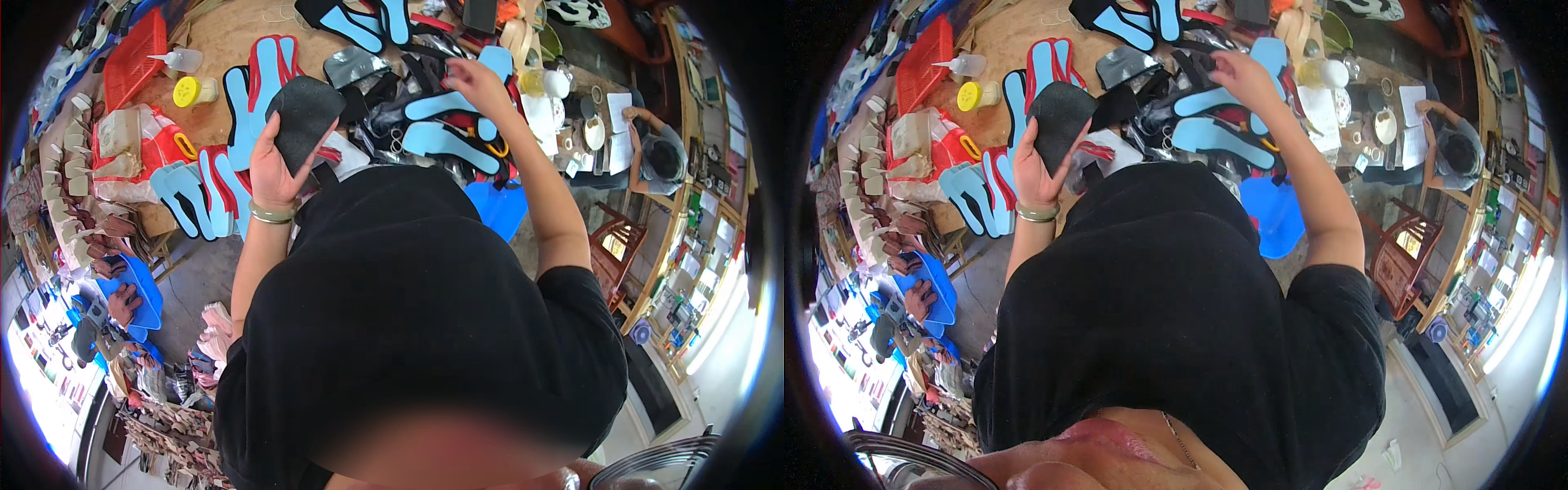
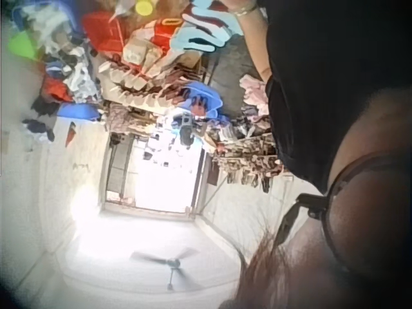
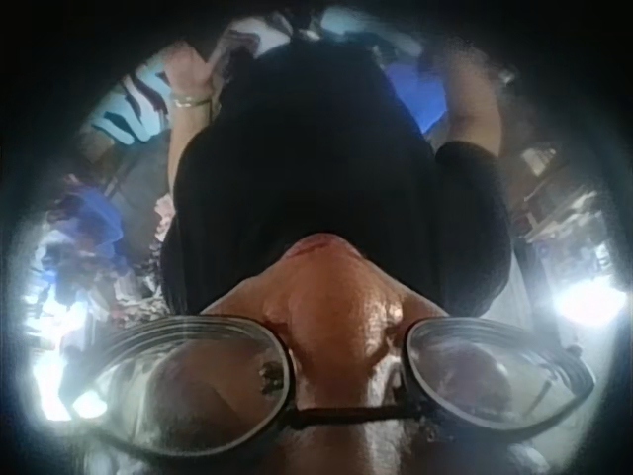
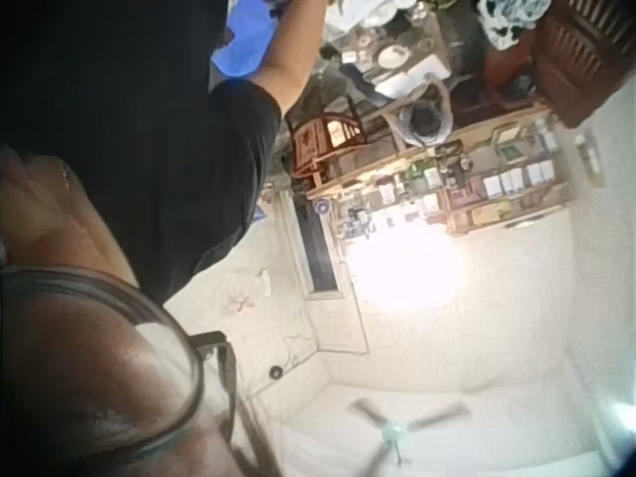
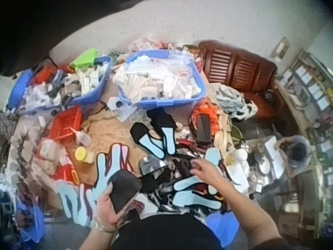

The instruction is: The person aligns and fits fabric shoe pieces onto insole templates and soles by hand, turning them over and arranging the shoe components on the workbench.

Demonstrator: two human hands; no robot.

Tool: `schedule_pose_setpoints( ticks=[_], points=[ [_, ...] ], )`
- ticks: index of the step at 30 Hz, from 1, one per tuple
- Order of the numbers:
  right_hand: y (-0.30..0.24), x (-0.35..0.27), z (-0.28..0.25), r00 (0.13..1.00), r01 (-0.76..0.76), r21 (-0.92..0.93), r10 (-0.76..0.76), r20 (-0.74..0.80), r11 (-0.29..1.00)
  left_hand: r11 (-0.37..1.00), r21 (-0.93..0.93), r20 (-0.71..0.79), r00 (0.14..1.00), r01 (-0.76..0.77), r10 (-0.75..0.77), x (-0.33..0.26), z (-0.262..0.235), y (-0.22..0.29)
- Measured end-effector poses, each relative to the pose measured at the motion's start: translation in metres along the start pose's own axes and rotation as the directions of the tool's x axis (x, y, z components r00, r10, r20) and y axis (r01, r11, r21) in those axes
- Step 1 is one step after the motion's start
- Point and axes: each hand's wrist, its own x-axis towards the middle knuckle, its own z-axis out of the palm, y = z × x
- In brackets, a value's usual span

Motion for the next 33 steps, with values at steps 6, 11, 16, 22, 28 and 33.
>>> schedule_pose_setpoints(
  ticks=[6, 11, 16, 22, 28, 33],
  points=[
    [-0.022, -0.120, 0.020, 0.981, 0.097, -0.437, -0.013, 0.191, 0.894, 0.997, -0.070, 0.010, 0.999, 0.035, -0.035, -0.010, 0.000, -0.029],
    [0.001, -0.141, 0.049, 0.983, 0.147, -0.587, -0.052, 0.176, 0.796, 0.997, 0.007, -0.004, 0.997, 0.071, -0.071, -0.014, 0.008, -0.049],
    [0.018, -0.138, 0.034, 0.974, 0.193, -0.405, -0.126, 0.186, 0.894, 0.993, 0.102, -0.007, 0.998, 0.063, -0.063, -0.022, 0.012, -0.059],
    [-0.005, -0.117, -0.019, 0.975, -0.144, 0.053, 0.133, 0.176, 0.988, 0.994, 0.110, 0.084, 0.996, 0.019, -0.028, -0.031, 0.014, -0.066],
    [-0.088, -0.123, -0.021, 0.966, -0.252, 0.888, 0.156, 0.207, 0.386, 0.990, 0.136, 0.075, 0.997, -0.035, 0.025, -0.026, 0.027, -0.081],
    [-0.121, -0.136, 0.001, 0.997, -0.056, 0.850, -0.014, 0.075, 0.524, 0.996, 0.085, 0.280, 0.960, 0.008, -0.031, -0.024, 0.046, -0.085]
  ],
)
